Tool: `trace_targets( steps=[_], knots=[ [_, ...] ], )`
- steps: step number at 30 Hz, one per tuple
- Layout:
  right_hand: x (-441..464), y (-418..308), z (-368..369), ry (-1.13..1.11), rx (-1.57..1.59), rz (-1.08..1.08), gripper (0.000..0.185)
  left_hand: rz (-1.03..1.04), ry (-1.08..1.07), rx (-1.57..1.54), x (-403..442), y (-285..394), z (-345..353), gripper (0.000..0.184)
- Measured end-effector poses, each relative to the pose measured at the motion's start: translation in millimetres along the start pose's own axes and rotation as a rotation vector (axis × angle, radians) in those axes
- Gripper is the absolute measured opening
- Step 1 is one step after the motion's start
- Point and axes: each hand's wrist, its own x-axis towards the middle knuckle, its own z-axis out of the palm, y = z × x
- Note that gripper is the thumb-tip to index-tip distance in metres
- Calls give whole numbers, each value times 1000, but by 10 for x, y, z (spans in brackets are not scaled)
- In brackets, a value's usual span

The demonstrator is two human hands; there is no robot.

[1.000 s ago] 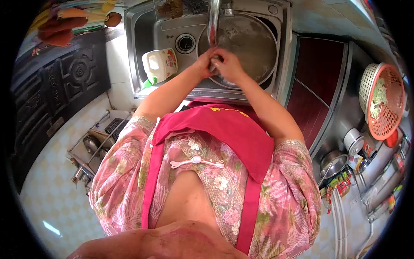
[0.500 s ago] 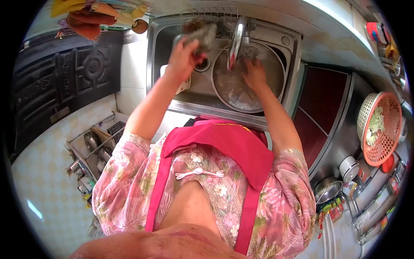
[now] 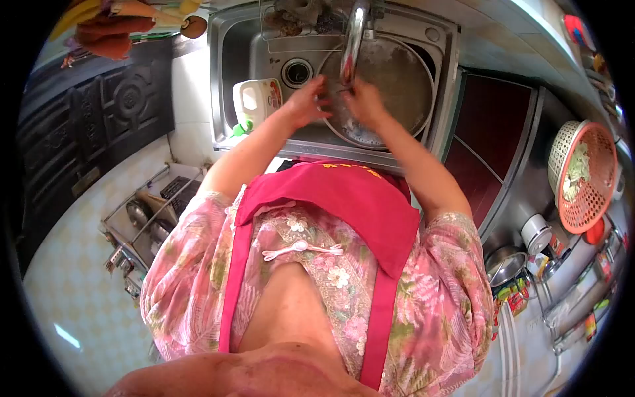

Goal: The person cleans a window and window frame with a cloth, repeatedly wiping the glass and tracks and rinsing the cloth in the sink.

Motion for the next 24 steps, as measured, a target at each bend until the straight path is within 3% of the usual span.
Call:
trace_targets(
  steps=[1, 4, 7, 10, 11, 12, 14, 15, 16, 18, 19, 21, 22, 24],
  knots=[
    [-63, -137, 67, 8, 55, -69, 31, -141, -61, -168, 63, -41, 36, 35],
    [-106, -191, 232, 129, -80, -417, 32, -82, -242, -434, 165, -132, 109, 30],
    [-174, -179, 94, 214, -313, -412, 39, 217, -3, -113, 121, 18, 23, 24],
    [-247, 357, 12, 222, -189, -175, 50, 375, 225, -143, -181, 493, 167, 27],
    [-290, 495, -29, 86, -353, -60, 54, 414, 295, -157, -267, 643, 207, 29],
    [-382, 615, -21, -54, -513, 62, 57, 502, 168, -195, -327, 779, 229, 34],
    [-543, 856, 142, -107, -784, -121, 43, 678, -99, -262, -416, 1095, 290, 44],
    [-554, 1080, 288, -197, -819, -192, 34, 636, -113, -198, -583, 1227, 414, 54],
    [-485, 1229, 299, -272, -867, -261, 27, 602, 8, -156, -588, 1280, 450, 55],
    [-424, 1131, 125, -343, -810, -96, 20, 599, 281, -48, -531, 1222, 510, 52],
    [-335, 1166, 62, -187, -720, 28, 21, 636, 437, 18, -532, 1135, 491, 49],
    [-245, 1345, -6, 93, -498, 273, 22, 736, 460, 253, -287, 785, 174, 39],
    [-167, 1332, -96, 72, -27, 558, 22, 604, 366, 333, -158, 612, 24, 38],
    [-150, 1098, -181, 121, 395, 593, 18, 367, 192, 465, 7, 333, -139, 38]
  ],
)
